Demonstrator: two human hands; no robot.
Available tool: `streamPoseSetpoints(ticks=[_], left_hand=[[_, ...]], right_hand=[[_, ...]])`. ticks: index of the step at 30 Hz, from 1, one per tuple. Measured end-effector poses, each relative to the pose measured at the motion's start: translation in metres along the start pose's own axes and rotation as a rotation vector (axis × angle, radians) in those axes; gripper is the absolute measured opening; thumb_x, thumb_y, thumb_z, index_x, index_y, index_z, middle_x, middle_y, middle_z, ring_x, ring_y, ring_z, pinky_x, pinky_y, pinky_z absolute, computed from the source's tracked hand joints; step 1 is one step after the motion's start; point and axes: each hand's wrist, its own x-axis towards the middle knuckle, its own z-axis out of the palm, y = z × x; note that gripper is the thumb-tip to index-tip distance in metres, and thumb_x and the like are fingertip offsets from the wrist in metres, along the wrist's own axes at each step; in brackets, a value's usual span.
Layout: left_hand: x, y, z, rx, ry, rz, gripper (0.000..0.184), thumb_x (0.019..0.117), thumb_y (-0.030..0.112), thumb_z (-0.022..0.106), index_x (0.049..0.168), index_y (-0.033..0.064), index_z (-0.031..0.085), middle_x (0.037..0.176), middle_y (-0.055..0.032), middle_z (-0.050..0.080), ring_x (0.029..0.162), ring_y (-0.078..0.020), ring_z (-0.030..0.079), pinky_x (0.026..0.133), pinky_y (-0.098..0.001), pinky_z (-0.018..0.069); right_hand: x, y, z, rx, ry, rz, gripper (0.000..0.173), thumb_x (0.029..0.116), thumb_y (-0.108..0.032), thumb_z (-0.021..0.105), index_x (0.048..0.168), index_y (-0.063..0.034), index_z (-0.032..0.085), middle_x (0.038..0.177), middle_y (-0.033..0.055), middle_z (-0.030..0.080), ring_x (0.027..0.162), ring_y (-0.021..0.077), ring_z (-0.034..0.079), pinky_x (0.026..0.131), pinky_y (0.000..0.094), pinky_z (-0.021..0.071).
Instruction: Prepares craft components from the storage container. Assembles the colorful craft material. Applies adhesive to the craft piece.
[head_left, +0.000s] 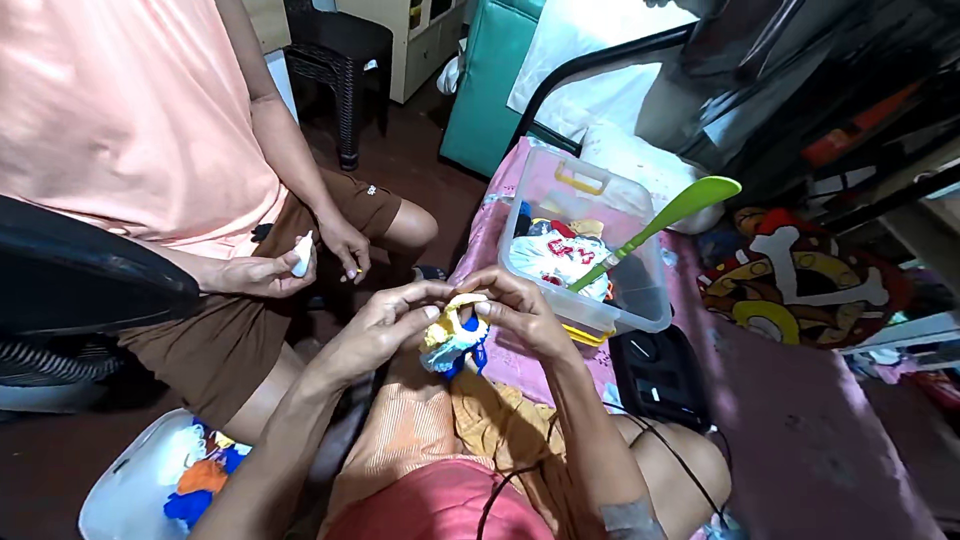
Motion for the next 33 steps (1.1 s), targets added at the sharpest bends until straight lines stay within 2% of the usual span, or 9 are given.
streamPoseSetpoints(ticks=[2, 5, 9, 14, 18, 21, 25, 30, 33], left_hand=[[0.004, -0.003, 0.001, -0.035, 0.008, -0.008, 0.029, 0.0969, 0.012, 0.049, 0.118, 0.0115, 0.07, 0.102, 0.0052, 0.072, 0.094, -0.0027, 0.066, 0.087, -0.0206, 0.0545], [0.005, -0.004, 0.001, -0.097, 0.036, -0.036, 0.034, 0.0952, 0.01, 0.045, 0.118, 0.0107, 0.07, 0.095, 0.0015, 0.071, 0.091, -0.0075, 0.067, 0.086, -0.0239, 0.0547], [0.003, -0.003, 0.003, -0.14, 0.083, -0.083, 0.035, 0.0948, 0.009, 0.042, 0.116, 0.0088, 0.07, 0.093, 0.0013, 0.071, 0.087, -0.0065, 0.066, 0.083, -0.0225, 0.0547], [-0.004, -0.001, -0.001, -0.113, 0.091, -0.082, 0.027, 0.092, 0.009, 0.055, 0.115, 0.0076, 0.071, 0.096, 0.0022, 0.073, 0.087, -0.0041, 0.068, 0.08, -0.0192, 0.0559], [-0.006, 0.002, 0.003, -0.002, 0.126, -0.099, 0.023, 0.0886, 0.004, 0.066, 0.111, 0.0077, 0.072, 0.096, 0.006, 0.071, 0.079, 0.001, 0.066, 0.072, -0.0146, 0.0552], [-0.006, -0.002, 0.008, 0.098, 0.188, -0.056, 0.018, 0.0855, 0.007, 0.072, 0.103, 0.01, 0.075, 0.096, 0.007, 0.071, 0.084, 0.0013, 0.066, 0.075, -0.015, 0.0555], [-0.009, -0.009, 0.014, 0.186, 0.262, 0.018, 0.008, 0.0907, 0.013, 0.07, 0.094, 0.0081, 0.076, 0.09, 0.0059, 0.072, 0.081, 0.0034, 0.067, 0.074, -0.0138, 0.0561], [-0.011, -0.004, 0.012, 0.059, 0.229, -0.101, 0.007, 0.0968, 0.011, 0.064, 0.095, 0.0105, 0.07, 0.082, 0.0094, 0.07, 0.071, 0.0048, 0.065, 0.065, -0.0122, 0.0534], [-0.011, -0.008, 0.01, -0.009, 0.179, -0.118, 0.015, 0.1013, 0.012, 0.055, 0.099, 0.0109, 0.069, 0.084, 0.0092, 0.07, 0.075, 0.0024, 0.064, 0.071, -0.0147, 0.054]], right_hand=[[-0.001, 0.0, -0.004, 0.03, 0.046, 0.031, 0.024, 0.0985, -0.003, 0.051, 0.118, -0.0031, 0.065, 0.094, 0.0018, 0.073, 0.087, 0.0063, 0.069, 0.082, 0.0255, 0.0571], [-0.002, 0.005, -0.007, 0.063, 0.082, 0.061, 0.024, 0.0975, -0.003, 0.052, 0.117, -0.0033, 0.065, 0.093, 0.003, 0.073, 0.084, 0.0072, 0.069, 0.077, 0.0248, 0.0568], [-0.001, 0.01, -0.006, 0.103, 0.116, 0.082, 0.023, 0.0969, -0.003, 0.053, 0.115, -0.0035, 0.066, 0.093, 0.003, 0.073, 0.083, 0.0066, 0.069, 0.078, 0.0242, 0.0566], [0.0, 0.012, -0.006, 0.117, 0.138, 0.078, 0.021, 0.0962, -0.002, 0.054, 0.112, -0.0049, 0.068, 0.09, 0.0028, 0.075, 0.083, 0.0066, 0.07, 0.078, 0.0241, 0.057], [0.001, 0.011, -0.005, 0.123, 0.13, 0.082, 0.021, 0.0965, -0.002, 0.055, 0.112, -0.006, 0.069, 0.092, 0.0029, 0.075, 0.085, 0.0076, 0.071, 0.079, 0.0252, 0.0576], [0.001, 0.012, -0.003, 0.128, 0.11, 0.084, 0.02, 0.0971, -0.004, 0.055, 0.112, -0.0055, 0.069, 0.092, 0.0027, 0.075, 0.085, 0.0077, 0.07, 0.079, 0.0251, 0.0576], [0.0, 0.015, -0.003, 0.128, 0.098, 0.094, 0.02, 0.0975, -0.004, 0.055, 0.112, -0.0044, 0.068, 0.093, 0.0033, 0.075, 0.085, 0.0077, 0.071, 0.078, 0.0247, 0.0576], [-0.002, 0.014, -0.002, 0.118, 0.115, 0.115, 0.02, 0.0965, -0.003, 0.054, 0.111, -0.0053, 0.068, 0.089, 0.0015, 0.075, 0.082, 0.0053, 0.069, 0.075, 0.0222, 0.0564], [-0.003, 0.014, -0.002, 0.127, 0.131, 0.125, 0.021, 0.0962, -0.002, 0.054, 0.111, -0.0048, 0.068, 0.088, 0.0016, 0.074, 0.081, 0.0052, 0.069, 0.074, 0.0214, 0.056]])
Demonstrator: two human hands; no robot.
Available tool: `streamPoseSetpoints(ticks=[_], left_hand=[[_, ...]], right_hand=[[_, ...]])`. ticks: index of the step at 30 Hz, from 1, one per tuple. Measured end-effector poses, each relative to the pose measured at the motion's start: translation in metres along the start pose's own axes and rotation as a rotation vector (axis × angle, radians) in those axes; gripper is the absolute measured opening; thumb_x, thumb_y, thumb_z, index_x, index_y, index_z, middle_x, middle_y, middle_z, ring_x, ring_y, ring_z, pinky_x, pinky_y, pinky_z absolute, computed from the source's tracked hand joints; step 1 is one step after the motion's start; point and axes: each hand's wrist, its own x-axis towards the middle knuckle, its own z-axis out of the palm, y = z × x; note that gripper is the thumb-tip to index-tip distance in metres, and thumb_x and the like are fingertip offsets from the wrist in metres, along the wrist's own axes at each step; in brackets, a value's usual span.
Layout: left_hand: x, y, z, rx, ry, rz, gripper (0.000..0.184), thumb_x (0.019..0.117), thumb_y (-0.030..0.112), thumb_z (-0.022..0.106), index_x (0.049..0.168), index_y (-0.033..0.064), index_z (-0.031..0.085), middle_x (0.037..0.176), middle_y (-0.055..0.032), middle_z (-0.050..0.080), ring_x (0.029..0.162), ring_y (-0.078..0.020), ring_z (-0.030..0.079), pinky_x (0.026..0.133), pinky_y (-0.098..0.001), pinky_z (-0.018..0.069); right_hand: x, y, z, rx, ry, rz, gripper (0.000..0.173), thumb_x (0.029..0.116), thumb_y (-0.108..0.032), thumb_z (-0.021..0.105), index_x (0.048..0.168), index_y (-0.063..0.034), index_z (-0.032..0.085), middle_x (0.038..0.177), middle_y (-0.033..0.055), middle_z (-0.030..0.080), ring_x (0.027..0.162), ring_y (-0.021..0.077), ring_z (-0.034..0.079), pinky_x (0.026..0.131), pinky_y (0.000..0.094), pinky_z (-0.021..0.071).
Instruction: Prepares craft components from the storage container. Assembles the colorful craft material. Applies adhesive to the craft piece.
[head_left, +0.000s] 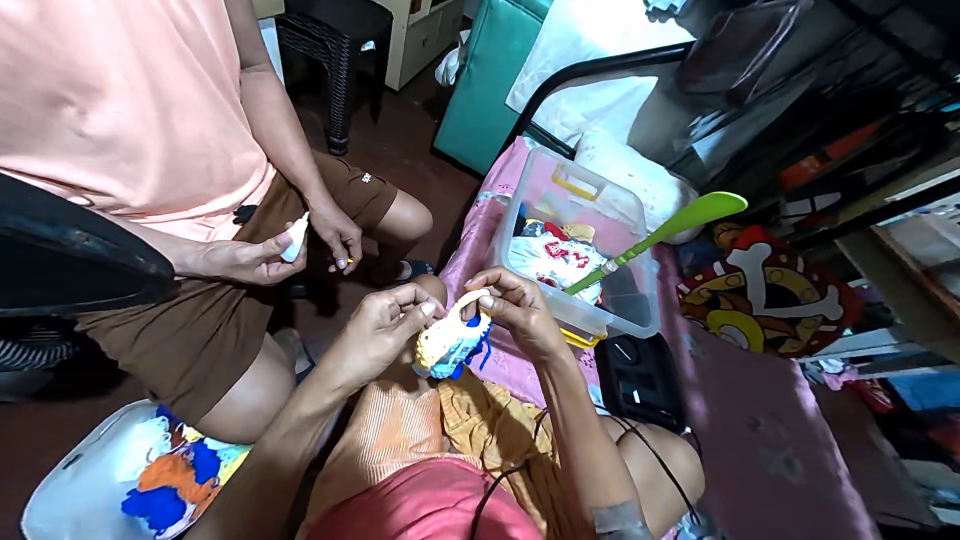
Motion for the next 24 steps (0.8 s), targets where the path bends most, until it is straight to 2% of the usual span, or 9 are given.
streamPoseSetpoints(ticks=[3, 5, 7, 10, 12, 14, 18, 22, 24], left_hand=[[-0.001, 0.002, 0.001, 0.025, -0.032, -0.031, 0.011, 0.0966, 0.017, 0.064, 0.104, 0.011, 0.07, 0.085, 0.0113, 0.069, 0.071, 0.0052, 0.063, 0.065, -0.0119, 0.0529], [0.0, -0.001, 0.003, 0.091, -0.024, -0.021, 0.009, 0.0917, 0.015, 0.07, 0.099, 0.0101, 0.07, 0.081, 0.0118, 0.067, 0.07, 0.0061, 0.061, 0.065, -0.0111, 0.0512], [0.003, -0.006, 0.001, 0.115, -0.016, -0.002, 0.003, 0.0921, 0.012, 0.068, 0.094, 0.0098, 0.07, 0.082, 0.0102, 0.067, 0.073, 0.005, 0.062, 0.069, -0.0128, 0.0526], [0.008, -0.009, -0.003, -0.005, 0.011, -0.035, 0.008, 0.0947, 0.005, 0.062, 0.094, 0.0096, 0.068, 0.084, 0.0067, 0.07, 0.076, 0.0005, 0.066, 0.073, -0.0172, 0.0567], [0.011, -0.015, -0.007, -0.126, 0.022, -0.055, 0.013, 0.0949, 0.004, 0.059, 0.094, 0.0113, 0.07, 0.084, 0.0058, 0.071, 0.075, -0.001, 0.067, 0.072, -0.0183, 0.0575], [0.014, -0.02, -0.011, -0.21, 0.027, -0.059, 0.016, 0.0952, 0.004, 0.058, 0.094, 0.0128, 0.071, 0.083, 0.0056, 0.072, 0.075, -0.0013, 0.068, 0.072, -0.0184, 0.058], [0.016, -0.028, -0.015, -0.284, 0.027, -0.045, 0.016, 0.0954, 0.006, 0.058, 0.096, 0.0122, 0.072, 0.084, 0.0039, 0.073, 0.076, -0.0025, 0.069, 0.073, -0.0197, 0.0588], [0.016, -0.028, -0.013, -0.28, 0.039, -0.03, 0.013, 0.0952, 0.007, 0.06, 0.095, 0.0125, 0.072, 0.084, 0.003, 0.073, 0.076, -0.0032, 0.07, 0.073, -0.0203, 0.0594], [0.017, -0.025, -0.009, -0.266, 0.062, -0.041, 0.014, 0.0946, 0.005, 0.06, 0.094, 0.0115, 0.072, 0.083, 0.0025, 0.073, 0.075, -0.0037, 0.069, 0.072, -0.0206, 0.0595]], right_hand=[[0.0, 0.0, 0.001, -0.019, 0.008, 0.021, 0.02, 0.096, -0.002, 0.053, 0.111, -0.0035, 0.067, 0.088, 0.0008, 0.074, 0.08, 0.0045, 0.068, 0.073, 0.0212, 0.0558], [0.001, -0.001, 0.003, -0.036, 0.0, 0.049, 0.021, 0.0959, -0.002, 0.053, 0.113, -0.0024, 0.066, 0.085, -0.0003, 0.073, 0.076, 0.0034, 0.067, 0.07, 0.0203, 0.0551], [0.003, -0.003, 0.005, -0.045, -0.023, 0.068, 0.023, 0.0971, -0.005, 0.052, 0.116, -0.0021, 0.065, 0.084, -0.0002, 0.072, 0.073, 0.0032, 0.066, 0.067, 0.0201, 0.0549], [0.006, 0.0, 0.002, -0.014, -0.074, 0.09, 0.033, 0.1047, -0.024, 0.044, 0.124, -0.0051, 0.063, 0.088, 0.001, 0.07, 0.069, 0.0026, 0.063, 0.065, 0.02, 0.0535], [0.006, 0.002, -0.001, 0.031, -0.117, 0.106, 0.043, 0.1045, -0.033, 0.037, 0.128, -0.0068, 0.062, 0.088, 0.0009, 0.07, 0.068, 0.0036, 0.063, 0.064, 0.0209, 0.0544], [0.005, 0.004, -0.002, 0.054, -0.136, 0.11, 0.043, 0.1018, -0.029, 0.038, 0.131, -0.0065, 0.06, 0.088, -0.0003, 0.07, 0.069, 0.0039, 0.064, 0.065, 0.0213, 0.0544], [0.001, 0.001, 0.003, 0.057, -0.127, 0.092, 0.043, 0.0901, -0.005, 0.05, 0.133, -0.0037, 0.056, 0.091, -0.0016, 0.07, 0.075, 0.0038, 0.065, 0.069, 0.0222, 0.0548], [-0.001, 0.001, 0.003, 0.058, -0.124, 0.066, 0.047, 0.0902, -0.002, 0.053, 0.138, -0.0025, 0.053, 0.089, -0.0024, 0.07, 0.082, 0.0016, 0.064, 0.08, 0.0222, 0.0533], [0.0, 0.0, 0.003, 0.063, -0.094, 0.069, 0.047, 0.0912, -0.004, 0.054, 0.138, -0.0035, 0.054, 0.086, -0.0041, 0.069, 0.081, 0.0001, 0.063, 0.08, 0.021, 0.0522]])
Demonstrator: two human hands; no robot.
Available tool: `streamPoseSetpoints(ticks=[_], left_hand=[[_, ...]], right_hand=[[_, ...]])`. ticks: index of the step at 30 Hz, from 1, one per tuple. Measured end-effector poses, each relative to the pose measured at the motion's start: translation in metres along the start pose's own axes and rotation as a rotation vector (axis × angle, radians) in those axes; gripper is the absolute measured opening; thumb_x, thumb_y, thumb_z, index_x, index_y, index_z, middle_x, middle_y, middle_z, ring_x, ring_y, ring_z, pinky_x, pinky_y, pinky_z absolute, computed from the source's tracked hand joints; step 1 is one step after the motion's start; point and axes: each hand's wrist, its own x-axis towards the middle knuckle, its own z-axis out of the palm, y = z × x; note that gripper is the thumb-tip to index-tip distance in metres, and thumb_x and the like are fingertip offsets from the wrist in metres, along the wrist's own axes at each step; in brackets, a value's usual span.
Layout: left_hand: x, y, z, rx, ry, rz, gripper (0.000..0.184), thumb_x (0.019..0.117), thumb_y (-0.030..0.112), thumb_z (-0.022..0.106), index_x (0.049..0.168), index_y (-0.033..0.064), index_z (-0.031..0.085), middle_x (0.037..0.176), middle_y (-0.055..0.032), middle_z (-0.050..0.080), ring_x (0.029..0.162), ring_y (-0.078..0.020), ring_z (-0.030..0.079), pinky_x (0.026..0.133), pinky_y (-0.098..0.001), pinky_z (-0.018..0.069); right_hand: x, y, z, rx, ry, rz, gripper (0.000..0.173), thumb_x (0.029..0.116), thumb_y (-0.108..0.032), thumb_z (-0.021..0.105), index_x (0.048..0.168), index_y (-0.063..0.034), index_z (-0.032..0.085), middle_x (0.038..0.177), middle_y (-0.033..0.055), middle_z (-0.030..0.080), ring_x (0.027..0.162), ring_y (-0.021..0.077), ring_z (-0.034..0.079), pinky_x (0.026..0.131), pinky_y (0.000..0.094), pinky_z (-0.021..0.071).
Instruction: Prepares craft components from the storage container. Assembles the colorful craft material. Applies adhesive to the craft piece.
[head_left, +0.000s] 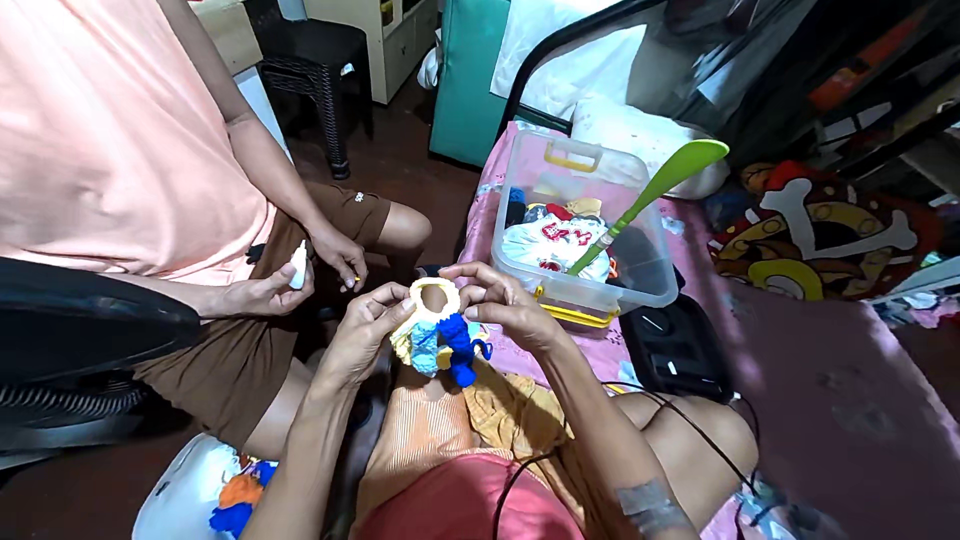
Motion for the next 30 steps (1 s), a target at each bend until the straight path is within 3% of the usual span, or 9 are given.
streamPoseSetpoints(ticks=[4, 6, 8, 11, 18, 23, 27, 30], left_hand=[[0.002, 0.005, 0.007, 0.007, -0.001, 0.003, 0.015, 0.0929, 0.002, 0.06, 0.091, 0.0113, 0.072, 0.08, 0.0027, 0.073, 0.072, -0.0031, 0.069, 0.07, -0.0203, 0.059], [0.003, 0.007, 0.01, 0.002, -0.011, 0.001, 0.016, 0.0925, 0.002, 0.06, 0.09, 0.0105, 0.073, 0.079, 0.0021, 0.073, 0.072, -0.0033, 0.069, 0.07, -0.0203, 0.0593], [0.003, 0.009, 0.013, 0.018, -0.021, -0.001, 0.015, 0.0917, 0.002, 0.061, 0.089, 0.0108, 0.073, 0.078, 0.0028, 0.072, 0.071, -0.0029, 0.069, 0.07, -0.0198, 0.0587], [0.002, 0.011, 0.014, 0.032, -0.048, -0.001, 0.015, 0.0917, 0.003, 0.062, 0.089, 0.0111, 0.074, 0.079, 0.0032, 0.073, 0.072, -0.0029, 0.069, 0.07, -0.02, 0.0588], [-0.002, 0.019, 0.018, 0.115, -0.109, -0.022, 0.015, 0.0938, 0.006, 0.062, 0.099, 0.0091, 0.075, 0.086, 0.003, 0.075, 0.077, -0.0029, 0.07, 0.074, -0.0198, 0.0593], [0.0, 0.022, 0.027, 0.194, -0.093, -0.032, 0.01, 0.0919, 0.003, 0.064, 0.09, 0.0093, 0.072, 0.077, 0.0036, 0.071, 0.069, -0.0015, 0.067, 0.066, -0.0174, 0.0571], [0.002, 0.018, 0.032, 0.115, -0.069, -0.038, 0.012, 0.0929, 0.003, 0.062, 0.088, 0.0091, 0.072, 0.075, 0.0019, 0.071, 0.066, -0.0027, 0.067, 0.064, -0.019, 0.0579], [0.002, 0.012, 0.033, 0.025, -0.056, -0.037, 0.013, 0.0948, 0.005, 0.061, 0.09, 0.0089, 0.073, 0.078, 0.0001, 0.072, 0.069, -0.0036, 0.067, 0.066, -0.0198, 0.0583]], right_hand=[[0.001, -0.002, 0.0, 0.0, 0.08, 0.03, 0.039, 0.0945, -0.007, 0.054, 0.133, -0.0016, 0.057, 0.09, -0.0024, 0.07, 0.083, 0.0014, 0.065, 0.084, 0.0226, 0.0536], [0.0, -0.006, 0.001, -0.022, 0.098, 0.073, 0.028, 0.0968, -0.007, 0.054, 0.123, -0.0003, 0.06, 0.093, -0.0015, 0.071, 0.084, 0.0014, 0.066, 0.081, 0.022, 0.0551], [0.0, -0.008, 0.001, -0.049, 0.116, 0.107, 0.016, 0.0985, -0.007, 0.054, 0.108, -0.0009, 0.065, 0.088, -0.0032, 0.07, 0.079, -0.0001, 0.064, 0.076, 0.0201, 0.0542], [-0.002, -0.007, -0.001, -0.039, 0.108, 0.112, 0.015, 0.0994, -0.007, 0.054, 0.095, -0.0042, 0.068, 0.082, -0.0057, 0.068, 0.073, -0.0016, 0.062, 0.07, 0.0178, 0.053], [-0.004, -0.004, -0.003, 0.049, 0.172, 0.149, 0.018, 0.0993, -0.009, 0.053, 0.094, -0.0036, 0.07, 0.079, -0.0027, 0.068, 0.069, 0.0003, 0.062, 0.067, 0.0176, 0.0529], [-0.007, -0.004, 0.0, 0.044, 0.211, 0.152, 0.018, 0.0994, -0.008, 0.053, 0.093, -0.0025, 0.069, 0.077, -0.0016, 0.068, 0.067, 0.0008, 0.062, 0.065, 0.0177, 0.0529], [-0.012, 0.002, -0.006, 0.042, 0.202, 0.13, 0.022, 0.1026, -0.014, 0.05, 0.106, -0.0038, 0.069, 0.082, -0.0011, 0.068, 0.069, 0.0017, 0.063, 0.067, 0.0196, 0.0546], [-0.017, 0.011, -0.013, 0.055, 0.179, 0.129, 0.034, 0.1049, -0.028, 0.045, 0.118, -0.0051, 0.065, 0.085, -0.0005, 0.067, 0.072, 0.0035, 0.063, 0.069, 0.0213, 0.0544]])
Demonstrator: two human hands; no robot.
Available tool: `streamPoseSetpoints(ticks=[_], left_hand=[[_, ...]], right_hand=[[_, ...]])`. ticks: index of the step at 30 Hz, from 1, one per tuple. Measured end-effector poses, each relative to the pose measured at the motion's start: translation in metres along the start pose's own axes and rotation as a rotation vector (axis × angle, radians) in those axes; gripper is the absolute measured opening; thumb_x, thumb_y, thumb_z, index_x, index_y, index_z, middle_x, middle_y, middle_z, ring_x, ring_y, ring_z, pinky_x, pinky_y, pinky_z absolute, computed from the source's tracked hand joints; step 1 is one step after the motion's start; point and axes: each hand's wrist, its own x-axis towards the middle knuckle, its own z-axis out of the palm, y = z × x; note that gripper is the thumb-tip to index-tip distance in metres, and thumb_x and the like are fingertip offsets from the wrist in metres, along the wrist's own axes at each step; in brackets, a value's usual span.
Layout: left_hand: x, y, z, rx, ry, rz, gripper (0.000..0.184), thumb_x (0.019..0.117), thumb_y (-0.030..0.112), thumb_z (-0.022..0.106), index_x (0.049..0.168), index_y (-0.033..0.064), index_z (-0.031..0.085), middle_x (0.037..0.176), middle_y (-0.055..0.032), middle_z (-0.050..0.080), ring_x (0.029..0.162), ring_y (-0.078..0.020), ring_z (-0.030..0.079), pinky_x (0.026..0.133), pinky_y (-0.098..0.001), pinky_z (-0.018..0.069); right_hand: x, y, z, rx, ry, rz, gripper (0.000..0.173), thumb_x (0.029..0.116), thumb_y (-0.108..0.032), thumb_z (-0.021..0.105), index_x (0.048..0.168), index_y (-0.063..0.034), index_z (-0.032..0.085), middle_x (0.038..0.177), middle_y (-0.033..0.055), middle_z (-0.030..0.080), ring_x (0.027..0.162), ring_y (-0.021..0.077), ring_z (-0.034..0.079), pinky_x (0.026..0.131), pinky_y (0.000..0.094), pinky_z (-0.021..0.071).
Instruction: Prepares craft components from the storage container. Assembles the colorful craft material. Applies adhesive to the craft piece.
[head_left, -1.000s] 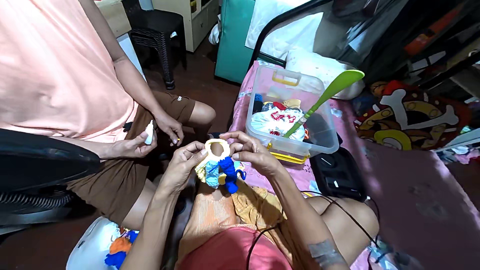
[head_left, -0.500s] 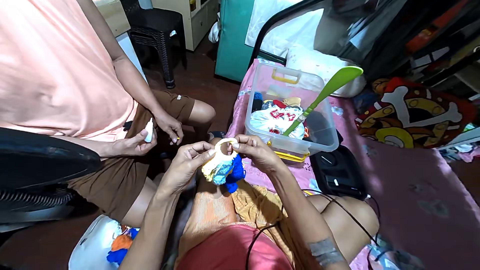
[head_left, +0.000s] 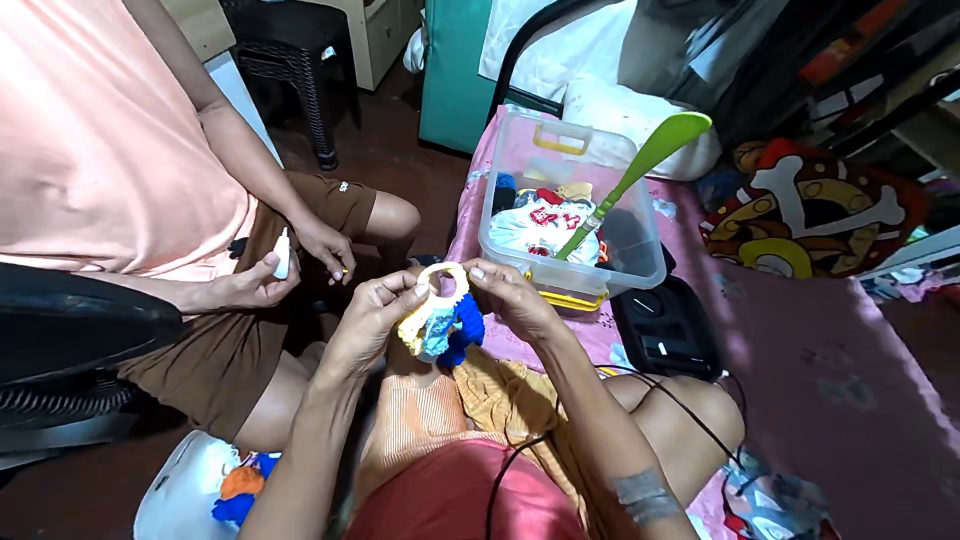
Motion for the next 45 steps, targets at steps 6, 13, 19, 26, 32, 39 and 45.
streamPoseSetpoints(ticks=[6, 13, 19, 26, 32, 39, 45], left_hand=[[-0.001, -0.011, 0.006, -0.075, 0.005, -0.071, 0.019, 0.0971, 0.003, 0.056, 0.091, 0.0069, 0.074, 0.081, -0.0025, 0.074, 0.073, -0.0054, 0.069, 0.07, -0.0211, 0.0592], [-0.013, -0.006, 0.01, 0.106, -0.126, 0.023, 0.009, 0.0943, 0.015, 0.066, 0.093, 0.0138, 0.075, 0.081, 0.0026, 0.073, 0.068, -0.0017, 0.067, 0.062, -0.0173, 0.0573], [0.006, -0.015, 0.009, 0.067, -0.224, -0.013, 0.019, 0.1025, 0.024, 0.057, 0.106, 0.0144, 0.073, 0.086, 0.004, 0.072, 0.069, -0.0004, 0.066, 0.061, -0.0161, 0.0559], [0.01, -0.01, 0.001, 0.152, -0.325, 0.005, 0.048, 0.0998, 0.057, 0.054, 0.107, 0.0155, 0.076, 0.087, 0.0052, 0.073, 0.075, -0.002, 0.068, 0.068, -0.0181, 0.057], [0.007, -0.001, -0.004, -0.007, -0.548, 0.046, 0.052, 0.0965, 0.062, 0.056, 0.112, 0.0162, 0.075, 0.092, 0.0027, 0.075, 0.078, -0.0042, 0.07, 0.07, -0.0198, 0.0587], [-0.024, 0.009, -0.031, -0.027, -0.668, 0.024, 0.028, 0.0972, 0.036, 0.069, 0.118, 0.018, 0.074, 0.09, 0.0041, 0.075, 0.077, -0.0025, 0.071, 0.069, -0.0179, 0.0601], [-0.037, -0.018, -0.061, 0.107, -0.623, -0.183, 0.017, 0.091, 0.036, 0.075, 0.1, 0.0225, 0.078, 0.077, 0.0063, 0.073, 0.067, 0.0, 0.068, 0.062, -0.0163, 0.058]], right_hand=[[-0.012, 0.019, -0.001, 0.089, -0.049, -0.001, 0.035, 0.1034, -0.034, 0.047, 0.108, -0.005, 0.067, 0.087, 0.0009, 0.072, 0.077, 0.005, 0.068, 0.071, 0.0226, 0.0562], [-0.034, 0.003, 0.004, -0.086, -0.07, -0.165, 0.017, 0.0993, -0.014, 0.054, 0.095, -0.0047, 0.068, 0.082, -0.0046, 0.067, 0.073, -0.0019, 0.06, 0.069, 0.0174, 0.052], [-0.037, -0.019, -0.001, -0.411, 0.006, -0.252, 0.019, 0.1021, -0.011, 0.054, 0.1, 0.0004, 0.069, 0.084, 0.0039, 0.068, 0.072, 0.0058, 0.063, 0.065, 0.0236, 0.0541], [-0.046, -0.041, -0.019, -0.323, 0.099, -0.292, 0.022, 0.1042, -0.014, 0.049, 0.096, -0.0029, 0.066, 0.072, 0.0038, 0.061, 0.055, 0.0042, 0.053, 0.047, 0.0171, 0.0438], [-0.054, -0.066, -0.015, -0.238, 0.064, -0.337, 0.02, 0.1034, -0.013, 0.05, 0.096, -0.0026, 0.066, 0.077, 0.004, 0.063, 0.06, 0.0041, 0.058, 0.052, 0.0169, 0.0486], [-0.063, -0.075, -0.013, -0.051, 0.021, -0.336, 0.021, 0.1035, -0.016, 0.051, 0.098, -0.0056, 0.068, 0.075, 0.0025, 0.065, 0.055, 0.0022, 0.057, 0.048, 0.0165, 0.0489], [-0.069, -0.065, -0.023, -0.081, 0.079, -0.297, 0.023, 0.1056, -0.018, 0.048, 0.099, -0.0076, 0.068, 0.076, 0.0028, 0.067, 0.055, 0.0036, 0.06, 0.048, 0.0182, 0.0519]])
